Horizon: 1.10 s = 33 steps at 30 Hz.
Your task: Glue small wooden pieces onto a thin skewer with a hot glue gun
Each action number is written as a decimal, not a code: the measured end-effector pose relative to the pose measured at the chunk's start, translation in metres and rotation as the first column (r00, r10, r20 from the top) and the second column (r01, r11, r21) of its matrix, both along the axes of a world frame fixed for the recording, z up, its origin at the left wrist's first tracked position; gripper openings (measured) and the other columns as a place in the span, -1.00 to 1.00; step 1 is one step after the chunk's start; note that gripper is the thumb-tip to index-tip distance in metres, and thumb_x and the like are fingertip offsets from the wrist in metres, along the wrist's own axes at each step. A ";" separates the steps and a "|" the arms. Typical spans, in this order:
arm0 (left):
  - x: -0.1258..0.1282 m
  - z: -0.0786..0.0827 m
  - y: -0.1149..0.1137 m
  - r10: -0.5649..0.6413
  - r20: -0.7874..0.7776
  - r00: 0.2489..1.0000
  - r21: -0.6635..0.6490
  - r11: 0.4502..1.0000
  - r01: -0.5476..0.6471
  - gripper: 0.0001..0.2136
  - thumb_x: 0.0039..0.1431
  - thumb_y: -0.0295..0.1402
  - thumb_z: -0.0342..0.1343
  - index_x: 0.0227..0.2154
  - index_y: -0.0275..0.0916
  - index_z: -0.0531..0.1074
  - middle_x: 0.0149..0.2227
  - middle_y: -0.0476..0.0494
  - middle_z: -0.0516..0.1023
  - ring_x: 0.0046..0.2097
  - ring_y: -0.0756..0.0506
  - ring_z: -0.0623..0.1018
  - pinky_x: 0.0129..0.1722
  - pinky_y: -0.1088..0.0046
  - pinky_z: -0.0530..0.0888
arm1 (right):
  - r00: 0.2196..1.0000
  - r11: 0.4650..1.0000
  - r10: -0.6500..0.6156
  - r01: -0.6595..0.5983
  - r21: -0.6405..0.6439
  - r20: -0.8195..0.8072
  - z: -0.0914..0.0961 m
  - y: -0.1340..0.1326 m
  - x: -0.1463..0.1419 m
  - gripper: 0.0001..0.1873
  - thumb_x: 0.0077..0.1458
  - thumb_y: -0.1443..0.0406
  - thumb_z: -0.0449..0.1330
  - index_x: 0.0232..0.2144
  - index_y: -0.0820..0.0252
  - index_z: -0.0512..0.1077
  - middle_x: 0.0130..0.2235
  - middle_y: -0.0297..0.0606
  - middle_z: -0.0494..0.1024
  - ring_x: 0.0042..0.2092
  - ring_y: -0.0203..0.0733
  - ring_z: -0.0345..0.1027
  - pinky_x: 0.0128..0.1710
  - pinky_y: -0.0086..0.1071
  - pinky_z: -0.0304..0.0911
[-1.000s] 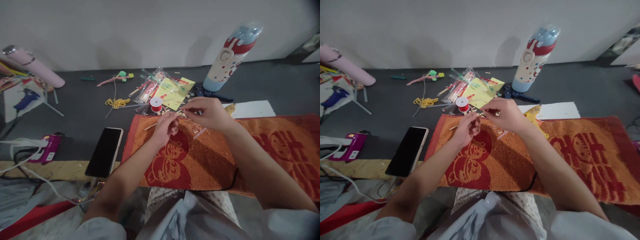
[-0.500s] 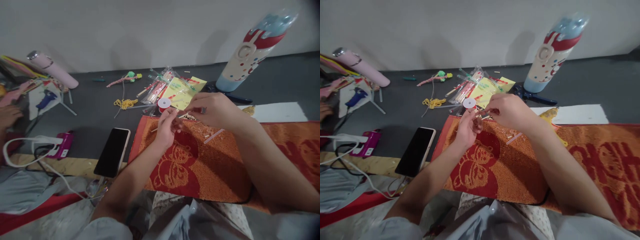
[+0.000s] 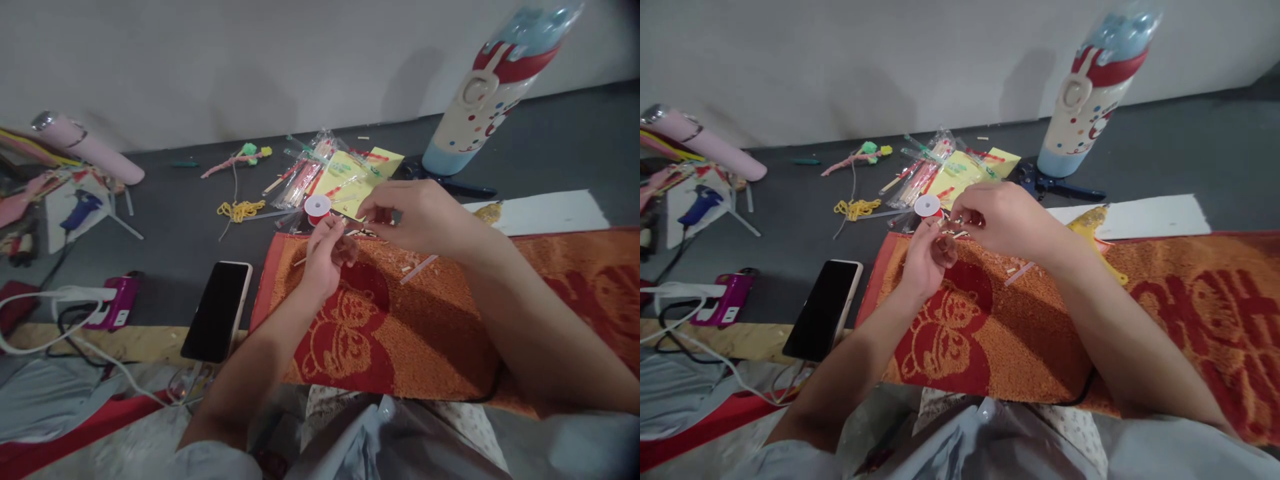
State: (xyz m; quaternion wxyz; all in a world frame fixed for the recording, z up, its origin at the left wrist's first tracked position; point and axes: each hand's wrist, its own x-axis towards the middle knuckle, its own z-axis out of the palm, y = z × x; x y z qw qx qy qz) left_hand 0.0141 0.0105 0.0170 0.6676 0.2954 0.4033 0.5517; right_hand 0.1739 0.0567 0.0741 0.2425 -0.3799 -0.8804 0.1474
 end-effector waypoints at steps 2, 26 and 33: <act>0.000 -0.001 0.001 -0.006 -0.003 1.000 -0.001 1.000 0.006 -0.74 0.03 -0.16 0.20 -0.36 -0.15 0.26 -0.56 0.10 0.35 -0.58 0.09 0.34 -0.63 0.57 0.13 | 1.000 1.000 0.020 -0.020 -0.016 -0.008 0.000 -0.001 -0.001 -0.83 0.00 0.39 0.09 -0.40 0.09 0.47 -0.41 -0.25 0.53 -0.36 -0.17 0.38 -0.33 -0.29 0.28; 0.001 0.004 -0.001 -0.077 0.096 0.992 -0.050 0.995 0.082 -0.75 0.01 -0.22 0.25 -0.44 -0.21 0.29 -0.59 0.10 0.35 -0.61 0.11 0.33 -0.65 0.60 0.14 | 0.994 0.998 0.028 -0.022 0.060 -0.103 -0.005 -0.009 -0.006 -0.90 0.02 0.42 0.11 -0.35 0.16 0.33 -0.40 -0.30 0.49 -0.37 -0.26 0.35 -0.38 -0.39 0.18; 0.000 0.001 0.000 -0.094 0.121 0.988 -0.019 0.995 0.097 -0.71 -0.03 -0.20 0.30 -0.43 -0.21 0.30 -0.61 0.12 0.33 -0.62 0.11 0.32 -0.68 0.61 0.14 | 0.996 0.996 0.021 -0.013 0.089 -0.090 -0.005 -0.009 -0.007 -0.89 0.01 0.44 0.10 -0.38 0.17 0.33 -0.44 -0.32 0.47 -0.40 -0.28 0.33 -0.40 -0.41 0.15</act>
